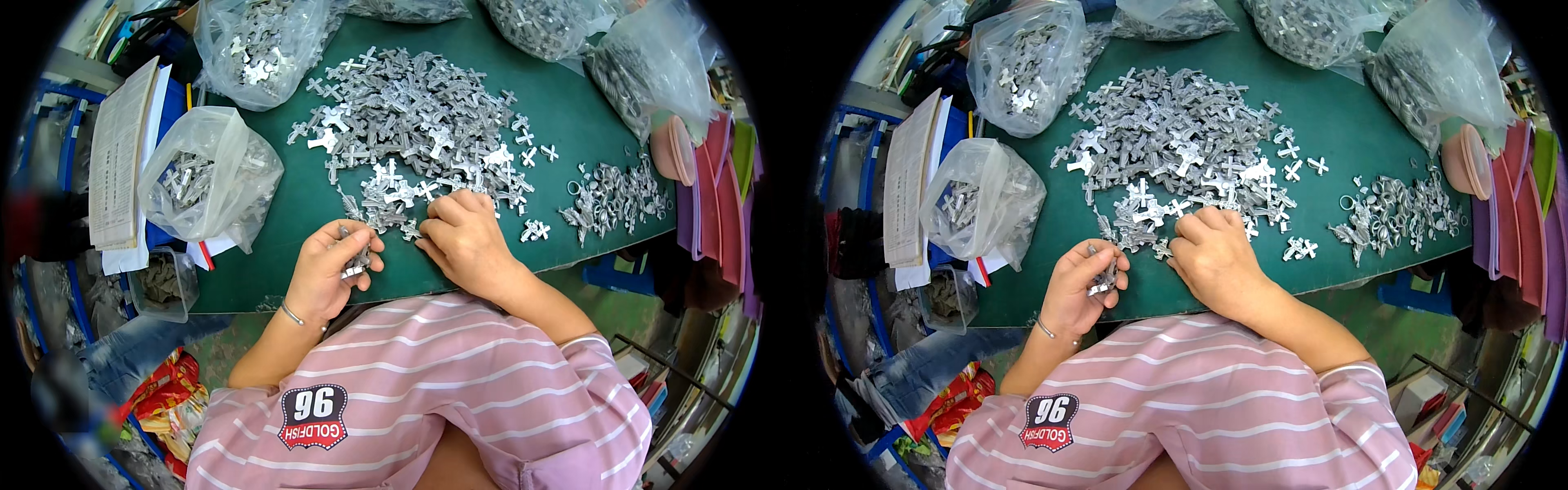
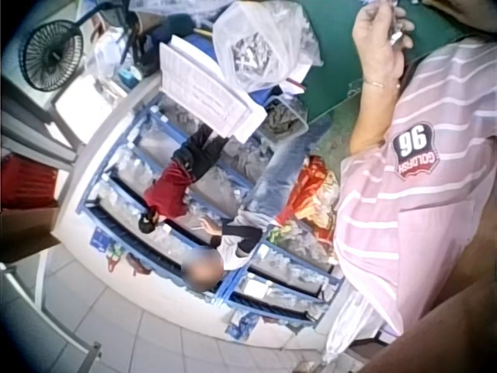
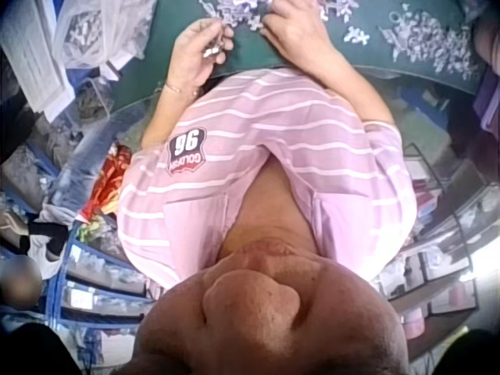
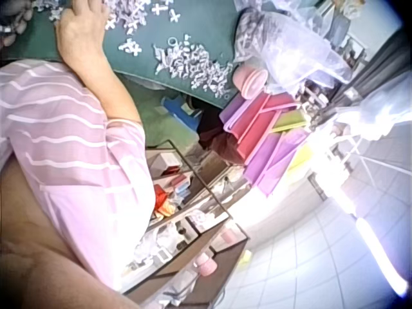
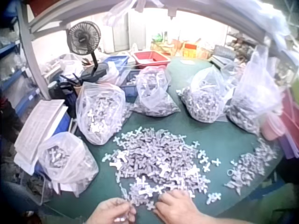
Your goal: The person sits at a green table in a workshop and assembles small silver cross-shaped keychains by hand. They pick up individual cross components and rings, link them together, and place the finished items into a pile.
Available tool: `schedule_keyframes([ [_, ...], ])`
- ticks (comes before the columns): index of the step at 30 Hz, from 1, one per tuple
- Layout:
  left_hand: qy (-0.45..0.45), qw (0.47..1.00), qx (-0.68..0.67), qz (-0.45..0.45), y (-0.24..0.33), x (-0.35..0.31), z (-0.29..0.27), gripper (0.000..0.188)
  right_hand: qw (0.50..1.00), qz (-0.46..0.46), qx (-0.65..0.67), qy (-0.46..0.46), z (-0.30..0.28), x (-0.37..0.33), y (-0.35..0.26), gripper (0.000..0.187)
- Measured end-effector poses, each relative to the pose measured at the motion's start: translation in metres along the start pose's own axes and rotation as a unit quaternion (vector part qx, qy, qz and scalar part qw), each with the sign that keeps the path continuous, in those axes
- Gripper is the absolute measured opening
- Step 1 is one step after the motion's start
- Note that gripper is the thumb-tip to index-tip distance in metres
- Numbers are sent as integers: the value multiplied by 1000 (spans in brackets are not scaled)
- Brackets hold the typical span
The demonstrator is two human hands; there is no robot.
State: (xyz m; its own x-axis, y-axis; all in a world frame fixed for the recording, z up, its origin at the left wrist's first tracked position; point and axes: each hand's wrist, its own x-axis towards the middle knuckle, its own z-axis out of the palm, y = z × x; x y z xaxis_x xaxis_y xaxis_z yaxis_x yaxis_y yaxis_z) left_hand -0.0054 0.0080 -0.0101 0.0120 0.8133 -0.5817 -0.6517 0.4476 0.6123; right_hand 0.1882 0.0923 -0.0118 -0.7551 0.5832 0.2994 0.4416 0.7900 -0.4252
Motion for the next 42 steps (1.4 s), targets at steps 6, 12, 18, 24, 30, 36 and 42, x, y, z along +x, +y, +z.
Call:
schedule_keyframes([
  [6,-18,997,69,-18,-5,-4,11,20,978,32,195,73,-4,-3,-8,14],
  [12,-35,998,53,-16,-10,-3,14,19,965,-5,241,103,-6,-3,-15,15],
  [18,-74,987,-97,-106,-4,-4,7,15,961,-105,249,69,3,7,-15,21],
  [24,-43,998,-9,-37,-11,-6,1,14,991,-30,113,72,21,26,-3,26],
  [30,2,1000,4,10,-10,-8,8,15,814,286,504,-38,7,18,-10,8],
  [36,-13,1000,11,18,-10,-8,9,15,733,344,581,-85,-5,22,-13,13],
  [42,-21,999,28,1,-7,-7,8,17,754,315,576,-38,-2,20,-20,9],
])
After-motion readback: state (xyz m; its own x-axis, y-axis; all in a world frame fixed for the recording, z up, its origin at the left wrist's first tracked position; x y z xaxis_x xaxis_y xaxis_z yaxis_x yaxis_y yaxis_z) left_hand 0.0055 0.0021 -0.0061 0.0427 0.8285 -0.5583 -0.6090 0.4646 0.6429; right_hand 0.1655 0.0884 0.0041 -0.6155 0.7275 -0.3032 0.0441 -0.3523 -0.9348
